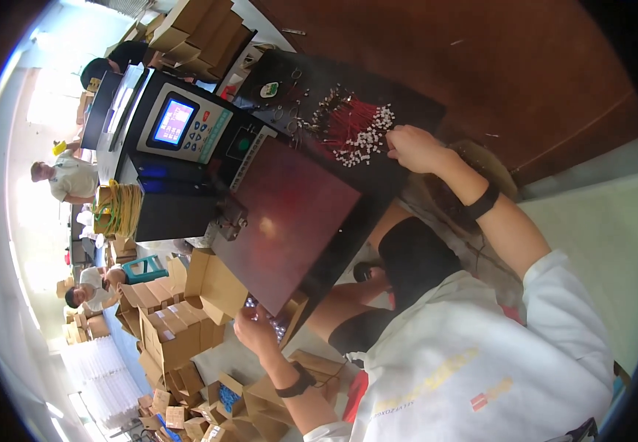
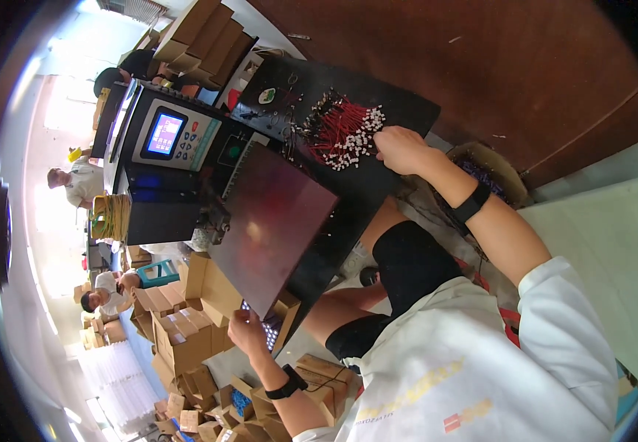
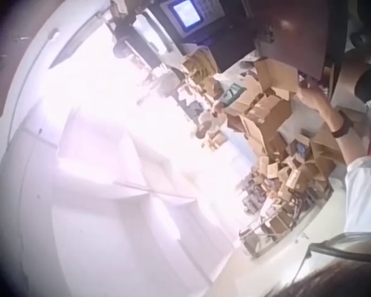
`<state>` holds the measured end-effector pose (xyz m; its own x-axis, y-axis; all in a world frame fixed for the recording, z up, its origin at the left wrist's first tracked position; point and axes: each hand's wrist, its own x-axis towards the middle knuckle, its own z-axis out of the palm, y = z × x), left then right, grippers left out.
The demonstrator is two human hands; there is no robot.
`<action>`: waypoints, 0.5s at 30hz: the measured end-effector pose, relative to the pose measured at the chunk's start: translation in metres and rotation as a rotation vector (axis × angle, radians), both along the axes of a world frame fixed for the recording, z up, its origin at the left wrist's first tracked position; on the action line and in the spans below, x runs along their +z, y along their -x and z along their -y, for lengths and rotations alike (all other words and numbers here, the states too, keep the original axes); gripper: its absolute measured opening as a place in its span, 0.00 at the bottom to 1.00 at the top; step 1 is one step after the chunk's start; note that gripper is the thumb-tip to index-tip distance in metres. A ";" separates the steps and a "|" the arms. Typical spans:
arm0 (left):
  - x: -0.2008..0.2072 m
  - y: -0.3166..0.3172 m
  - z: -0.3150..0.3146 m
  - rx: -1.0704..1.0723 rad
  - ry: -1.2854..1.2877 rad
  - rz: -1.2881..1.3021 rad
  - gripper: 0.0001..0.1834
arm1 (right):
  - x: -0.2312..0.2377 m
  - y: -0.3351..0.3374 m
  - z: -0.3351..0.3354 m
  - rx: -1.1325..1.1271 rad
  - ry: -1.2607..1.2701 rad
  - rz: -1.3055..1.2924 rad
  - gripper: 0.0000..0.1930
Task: The person picks up a battery from a box and a wire from the table, then positions them under the welding machine to join them together. They repeat this process for several batteries, occasionally moving finished pieces aside on the table.
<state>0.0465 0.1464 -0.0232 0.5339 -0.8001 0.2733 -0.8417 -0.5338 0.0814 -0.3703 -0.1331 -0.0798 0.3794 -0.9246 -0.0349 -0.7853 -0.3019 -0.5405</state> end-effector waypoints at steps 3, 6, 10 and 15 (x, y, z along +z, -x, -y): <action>0.030 -0.001 0.005 0.030 0.226 -0.129 0.13 | 0.016 0.008 0.000 0.027 -0.112 -0.012 0.07; 0.062 0.014 0.020 -0.089 0.519 -0.574 0.09 | 0.021 0.024 -0.003 0.111 -0.099 -0.059 0.12; 0.080 0.037 0.046 -0.102 0.514 -0.677 0.07 | 0.042 0.024 -0.011 0.045 -0.143 -0.149 0.11; 0.055 0.054 0.083 -0.318 0.398 -0.648 0.07 | 0.054 0.032 -0.015 0.003 -0.169 -0.188 0.09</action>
